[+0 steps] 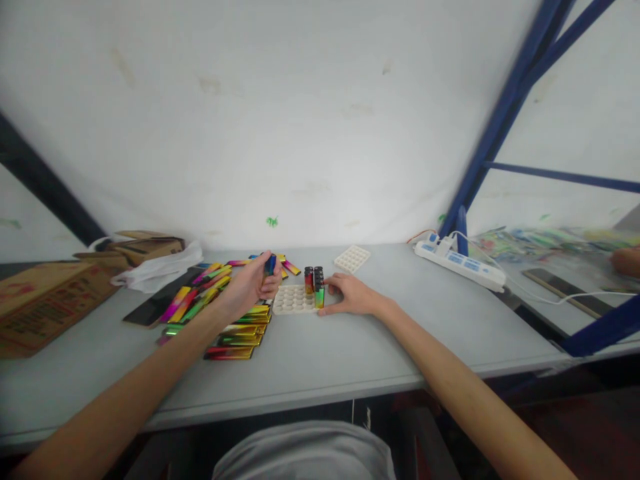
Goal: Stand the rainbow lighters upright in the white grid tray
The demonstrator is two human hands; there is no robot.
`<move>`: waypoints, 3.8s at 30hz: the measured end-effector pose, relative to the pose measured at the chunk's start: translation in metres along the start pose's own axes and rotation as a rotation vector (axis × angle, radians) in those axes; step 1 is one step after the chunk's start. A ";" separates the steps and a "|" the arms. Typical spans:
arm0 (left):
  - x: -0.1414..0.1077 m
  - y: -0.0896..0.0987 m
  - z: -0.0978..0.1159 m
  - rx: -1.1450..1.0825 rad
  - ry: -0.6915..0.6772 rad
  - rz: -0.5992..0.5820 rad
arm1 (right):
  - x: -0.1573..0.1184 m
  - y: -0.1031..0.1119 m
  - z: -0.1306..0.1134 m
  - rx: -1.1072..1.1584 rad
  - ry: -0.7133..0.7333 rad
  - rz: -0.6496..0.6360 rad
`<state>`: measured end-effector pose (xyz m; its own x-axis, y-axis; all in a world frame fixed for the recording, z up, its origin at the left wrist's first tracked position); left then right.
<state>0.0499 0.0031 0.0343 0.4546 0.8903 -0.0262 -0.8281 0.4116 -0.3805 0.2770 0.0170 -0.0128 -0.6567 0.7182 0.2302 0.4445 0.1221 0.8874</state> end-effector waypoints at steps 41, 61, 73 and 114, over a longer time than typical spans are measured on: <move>0.001 -0.011 -0.011 1.102 -0.609 0.000 | 0.001 -0.002 0.001 0.000 0.017 0.018; 0.009 -0.015 -0.022 1.144 -0.619 -0.009 | 0.000 -0.002 0.002 -0.006 0.028 0.015; 0.007 0.032 0.022 1.464 -0.655 0.213 | 0.000 -0.002 0.002 -0.014 0.007 0.000; 0.007 0.014 -0.006 0.235 -0.090 -0.025 | 0.000 0.000 0.000 -0.001 -0.011 -0.003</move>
<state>0.0429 0.0137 0.0232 0.4538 0.8886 0.0671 -0.8752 0.4586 -0.1540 0.2767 0.0174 -0.0129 -0.6513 0.7254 0.2227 0.4416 0.1236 0.8887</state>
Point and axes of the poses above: each hand's wrist, its own x-axis towards the middle knuckle, its own y-axis out of the back of the hand, z = x × y, the point moved 4 cm from there along x, towards the middle knuckle, and after that the axes turned 3 degrees about -x, right-handed, at the moved point
